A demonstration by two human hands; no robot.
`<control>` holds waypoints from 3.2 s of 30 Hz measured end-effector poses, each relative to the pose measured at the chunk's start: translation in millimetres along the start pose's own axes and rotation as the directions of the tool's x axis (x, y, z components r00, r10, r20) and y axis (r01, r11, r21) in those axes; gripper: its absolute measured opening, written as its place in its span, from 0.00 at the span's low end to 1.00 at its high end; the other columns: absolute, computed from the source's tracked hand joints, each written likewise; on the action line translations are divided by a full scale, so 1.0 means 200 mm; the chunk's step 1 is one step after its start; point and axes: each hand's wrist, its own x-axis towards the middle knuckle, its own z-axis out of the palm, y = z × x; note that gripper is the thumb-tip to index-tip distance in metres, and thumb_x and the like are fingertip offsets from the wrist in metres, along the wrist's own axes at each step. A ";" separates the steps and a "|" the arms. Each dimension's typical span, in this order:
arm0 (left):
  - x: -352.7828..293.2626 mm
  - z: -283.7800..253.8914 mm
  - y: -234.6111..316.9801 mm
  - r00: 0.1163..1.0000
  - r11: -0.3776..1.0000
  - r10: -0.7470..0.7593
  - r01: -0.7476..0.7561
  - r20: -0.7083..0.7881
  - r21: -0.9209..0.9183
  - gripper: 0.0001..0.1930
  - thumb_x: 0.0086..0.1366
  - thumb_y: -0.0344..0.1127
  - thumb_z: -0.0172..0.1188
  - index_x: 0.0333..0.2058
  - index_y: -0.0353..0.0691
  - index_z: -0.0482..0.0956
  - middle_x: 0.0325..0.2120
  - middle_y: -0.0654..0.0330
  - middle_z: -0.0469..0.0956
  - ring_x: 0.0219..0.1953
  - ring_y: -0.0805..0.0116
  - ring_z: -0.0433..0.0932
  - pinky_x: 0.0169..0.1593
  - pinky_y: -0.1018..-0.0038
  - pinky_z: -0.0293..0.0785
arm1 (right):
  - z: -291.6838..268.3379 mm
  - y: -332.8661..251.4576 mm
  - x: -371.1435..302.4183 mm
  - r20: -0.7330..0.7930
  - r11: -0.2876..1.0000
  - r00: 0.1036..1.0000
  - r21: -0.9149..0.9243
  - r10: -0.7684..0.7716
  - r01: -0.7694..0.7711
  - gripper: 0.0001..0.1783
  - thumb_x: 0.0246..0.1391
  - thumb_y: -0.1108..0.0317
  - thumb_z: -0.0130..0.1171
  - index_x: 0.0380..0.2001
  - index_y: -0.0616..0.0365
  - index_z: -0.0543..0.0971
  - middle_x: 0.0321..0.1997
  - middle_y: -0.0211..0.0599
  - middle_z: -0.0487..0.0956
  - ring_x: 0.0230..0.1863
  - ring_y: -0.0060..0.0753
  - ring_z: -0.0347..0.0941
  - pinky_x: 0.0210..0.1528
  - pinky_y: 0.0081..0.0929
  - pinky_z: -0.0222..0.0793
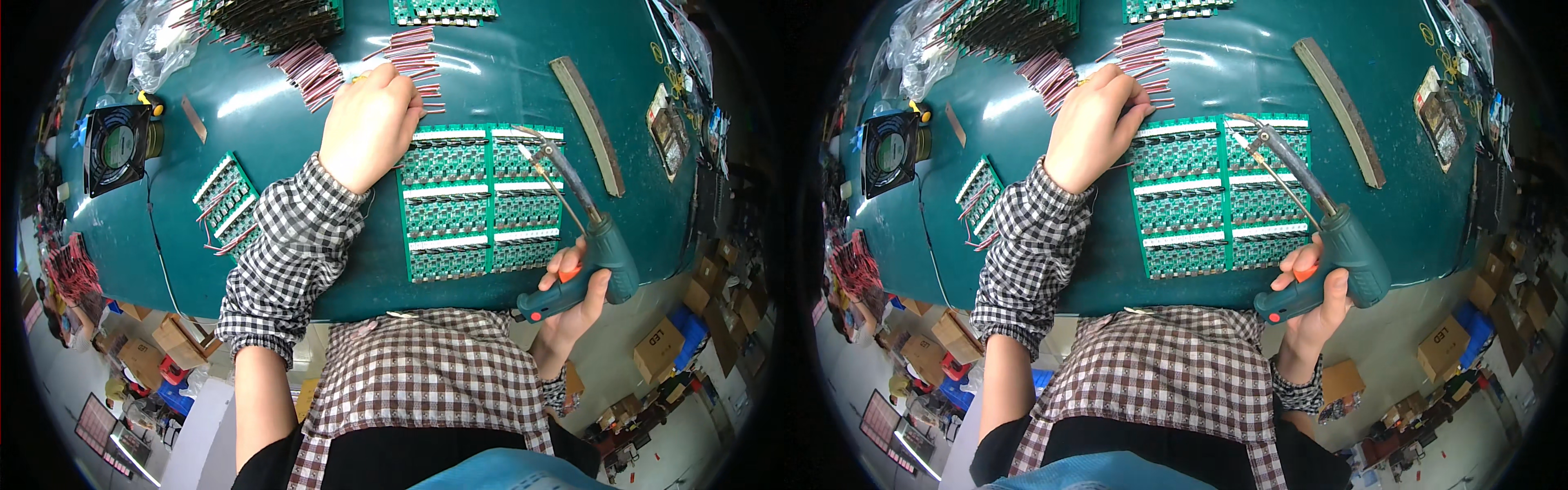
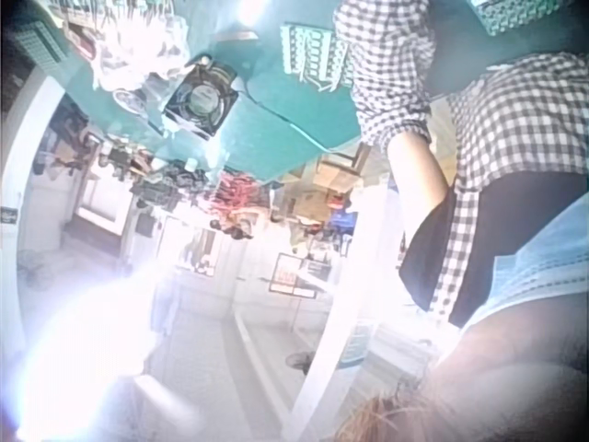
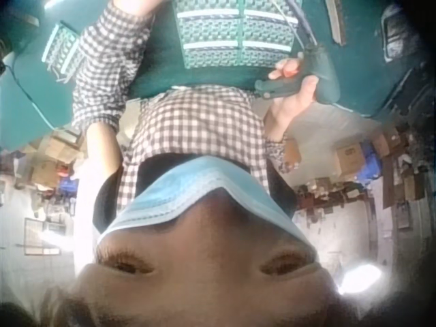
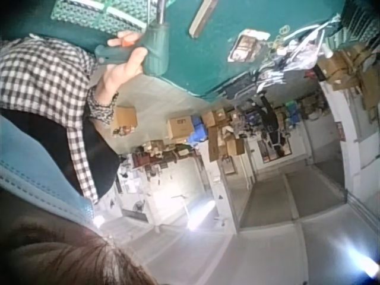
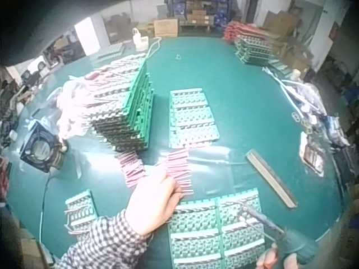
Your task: The person solders wires onto circuit board panels using a soldering gun, separates the soldered boards, stacks them on the table by hand, and solders wires onto additional panels.
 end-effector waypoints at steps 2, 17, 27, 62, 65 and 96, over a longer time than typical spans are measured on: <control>-0.02 0.01 0.00 1.000 1.000 -0.009 0.009 0.021 -0.007 0.06 0.49 0.28 0.61 0.24 0.36 0.73 0.24 0.56 0.71 0.29 0.55 0.72 0.32 0.66 0.68 | -0.03 -0.01 0.00 0.014 1.000 1.000 0.010 -0.010 0.010 0.31 0.57 0.51 0.49 0.47 0.72 0.64 0.29 0.39 0.70 0.31 0.32 0.70 0.24 0.21 0.75; -0.19 0.05 -0.02 0.991 0.933 -0.131 0.117 0.019 0.341 0.11 0.47 0.37 0.57 0.27 0.39 0.81 0.33 0.54 0.76 0.38 0.59 0.75 0.35 0.61 0.69 | 0.30 0.03 0.27 0.352 0.999 0.934 -0.019 0.054 -0.050 0.18 0.56 0.57 0.51 0.40 0.60 0.64 0.25 0.25 0.58 0.24 0.17 0.55 0.20 0.12 0.53; -0.25 -0.13 0.00 0.833 0.851 -0.409 0.202 -0.372 -0.485 0.08 0.43 0.28 0.53 0.25 0.39 0.75 0.23 0.56 0.77 0.29 0.55 0.77 0.32 0.62 0.71 | 0.55 0.12 0.51 0.564 0.975 0.819 0.103 0.106 -0.197 0.17 0.56 0.57 0.52 0.40 0.58 0.63 0.26 0.25 0.59 0.25 0.17 0.56 0.21 0.13 0.55; -0.29 -0.10 0.41 0.765 -0.316 -0.526 0.231 0.372 -0.920 0.10 0.62 0.34 0.55 0.37 0.34 0.75 0.30 0.65 0.75 0.29 0.82 0.71 0.36 0.86 0.70 | 0.13 0.15 -0.04 0.329 0.977 0.940 0.154 0.090 -0.148 0.26 0.54 0.52 0.51 0.42 0.67 0.66 0.32 0.40 0.72 0.29 0.33 0.74 0.22 0.25 0.75; -0.28 -0.09 0.41 0.763 -0.326 -0.519 0.240 0.386 -0.914 0.09 0.62 0.34 0.55 0.37 0.34 0.75 0.29 0.66 0.75 0.29 0.82 0.71 0.35 0.86 0.70 | 0.12 0.15 -0.03 0.327 0.972 0.940 0.170 0.101 -0.164 0.26 0.54 0.52 0.52 0.42 0.68 0.66 0.33 0.41 0.72 0.29 0.34 0.75 0.23 0.26 0.76; -0.30 -0.17 0.12 0.866 0.736 -0.393 0.497 0.308 -0.459 0.02 0.56 0.24 0.56 0.30 0.32 0.74 0.25 0.61 0.74 0.24 0.77 0.73 0.30 0.82 0.70 | -0.01 0.02 0.08 0.289 0.979 0.953 -0.200 0.093 -0.035 0.31 0.57 0.54 0.49 0.51 0.72 0.60 0.40 0.46 0.71 0.43 0.42 0.73 0.35 0.32 0.80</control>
